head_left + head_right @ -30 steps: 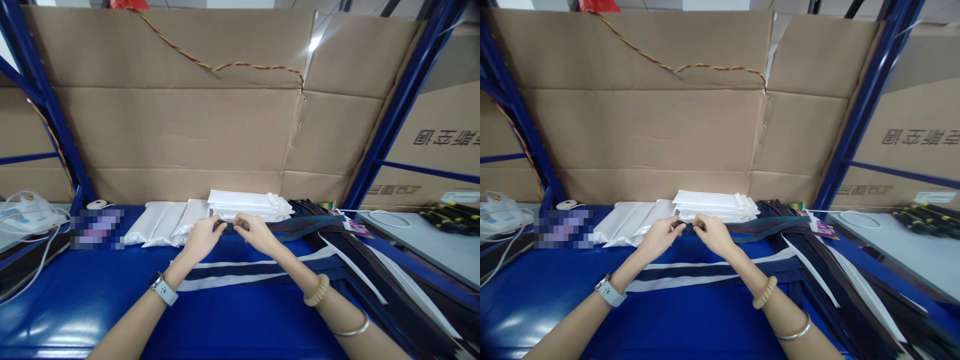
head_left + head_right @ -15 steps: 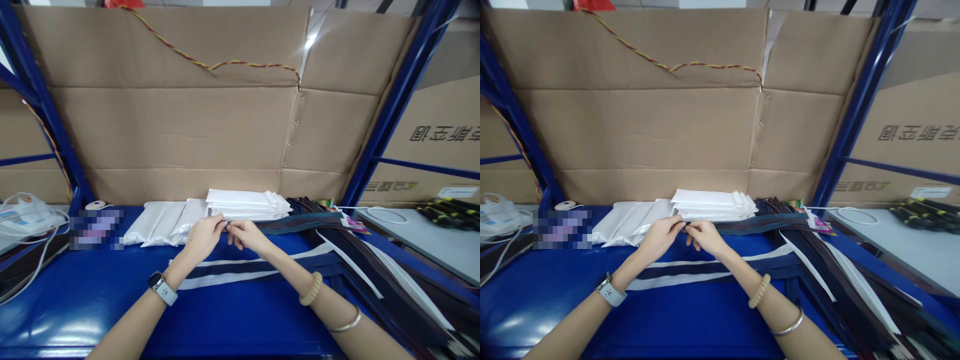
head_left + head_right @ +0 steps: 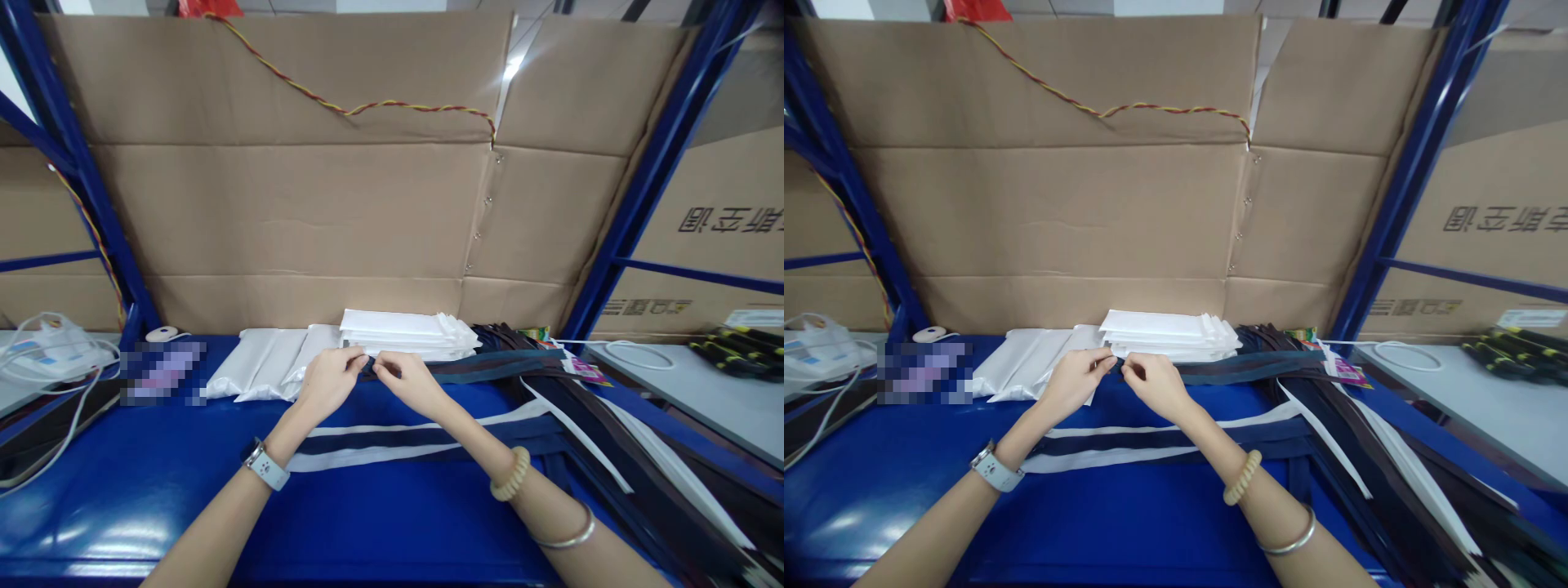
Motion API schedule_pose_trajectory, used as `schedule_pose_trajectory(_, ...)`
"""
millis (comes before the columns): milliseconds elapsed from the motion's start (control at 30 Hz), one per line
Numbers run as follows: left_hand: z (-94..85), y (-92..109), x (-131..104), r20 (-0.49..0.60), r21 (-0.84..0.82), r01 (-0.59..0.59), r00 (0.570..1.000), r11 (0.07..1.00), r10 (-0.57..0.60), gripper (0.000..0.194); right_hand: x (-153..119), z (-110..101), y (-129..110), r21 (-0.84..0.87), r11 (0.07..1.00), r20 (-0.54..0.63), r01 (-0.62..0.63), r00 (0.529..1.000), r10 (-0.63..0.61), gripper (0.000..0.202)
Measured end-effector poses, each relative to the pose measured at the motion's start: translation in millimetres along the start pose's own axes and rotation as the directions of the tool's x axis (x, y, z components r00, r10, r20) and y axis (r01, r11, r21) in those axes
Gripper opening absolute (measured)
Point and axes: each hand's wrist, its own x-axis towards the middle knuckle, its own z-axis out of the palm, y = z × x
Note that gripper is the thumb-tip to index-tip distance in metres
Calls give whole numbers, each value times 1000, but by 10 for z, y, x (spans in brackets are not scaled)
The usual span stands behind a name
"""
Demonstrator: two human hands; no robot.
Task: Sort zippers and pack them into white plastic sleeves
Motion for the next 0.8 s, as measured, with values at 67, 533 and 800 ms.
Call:
schedule_pose_trajectory(67, 1, -3, 6, 0, -18, -2, 1000, 1000, 2, 28, 15, -54, -18, -8, 999, 15, 36, 999, -36, 20)
schedule_pose_trajectory(533, -36, 91, 1, 108, -447, 28, 994, 894, 23, 36, 99, -226, -100, 150, 982, 90, 114, 988, -128, 21)
schedule_pose_trajectory(800, -54, 163, -19, 238, -821, 200, 971, 534, 2, 34, 89, -329, -231, 447, 894, 188, 32, 974, -129, 24)
